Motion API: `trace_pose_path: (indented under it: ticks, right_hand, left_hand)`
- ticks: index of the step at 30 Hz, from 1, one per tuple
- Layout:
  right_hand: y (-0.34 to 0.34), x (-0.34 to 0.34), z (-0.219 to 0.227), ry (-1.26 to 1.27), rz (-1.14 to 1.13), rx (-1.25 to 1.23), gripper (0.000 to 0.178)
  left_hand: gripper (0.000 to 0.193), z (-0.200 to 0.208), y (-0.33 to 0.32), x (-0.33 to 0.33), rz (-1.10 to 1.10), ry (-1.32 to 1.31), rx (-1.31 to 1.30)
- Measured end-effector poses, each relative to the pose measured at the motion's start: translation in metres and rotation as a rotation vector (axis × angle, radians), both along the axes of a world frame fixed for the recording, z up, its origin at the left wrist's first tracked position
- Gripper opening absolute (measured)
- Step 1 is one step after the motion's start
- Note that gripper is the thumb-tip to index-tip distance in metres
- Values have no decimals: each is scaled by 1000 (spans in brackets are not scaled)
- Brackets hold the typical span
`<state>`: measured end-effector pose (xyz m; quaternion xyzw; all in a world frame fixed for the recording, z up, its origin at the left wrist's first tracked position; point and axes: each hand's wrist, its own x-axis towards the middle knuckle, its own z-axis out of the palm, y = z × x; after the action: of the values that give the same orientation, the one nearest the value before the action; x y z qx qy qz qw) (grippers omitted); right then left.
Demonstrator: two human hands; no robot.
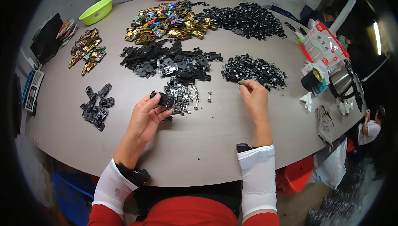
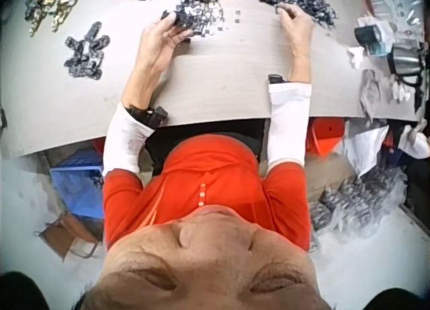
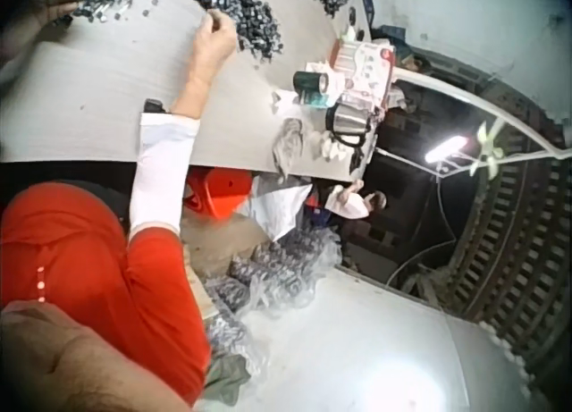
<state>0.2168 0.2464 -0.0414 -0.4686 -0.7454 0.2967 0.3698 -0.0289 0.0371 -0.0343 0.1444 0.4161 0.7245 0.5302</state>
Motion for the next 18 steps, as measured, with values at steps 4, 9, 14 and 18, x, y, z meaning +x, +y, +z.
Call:
trace_pose_path:
  ticks: [4,9,14,18]
  right_hand:
    - [14,23,5,-36,-71,55,16]
    - [-5,-14,14,-132,173,149,16]
    - [3,-35,9,-337,79,368,19]
    - [17,-39,6,-492,46,438,22]
  left_hand:
    - [15,2,2,3,2,30,-16]
    - [18,1,1,3,-29,30,-24]
    - [16,-2,1,-1,-5,34,-5]
    - [17,-1,2,0,-18,35,-7]
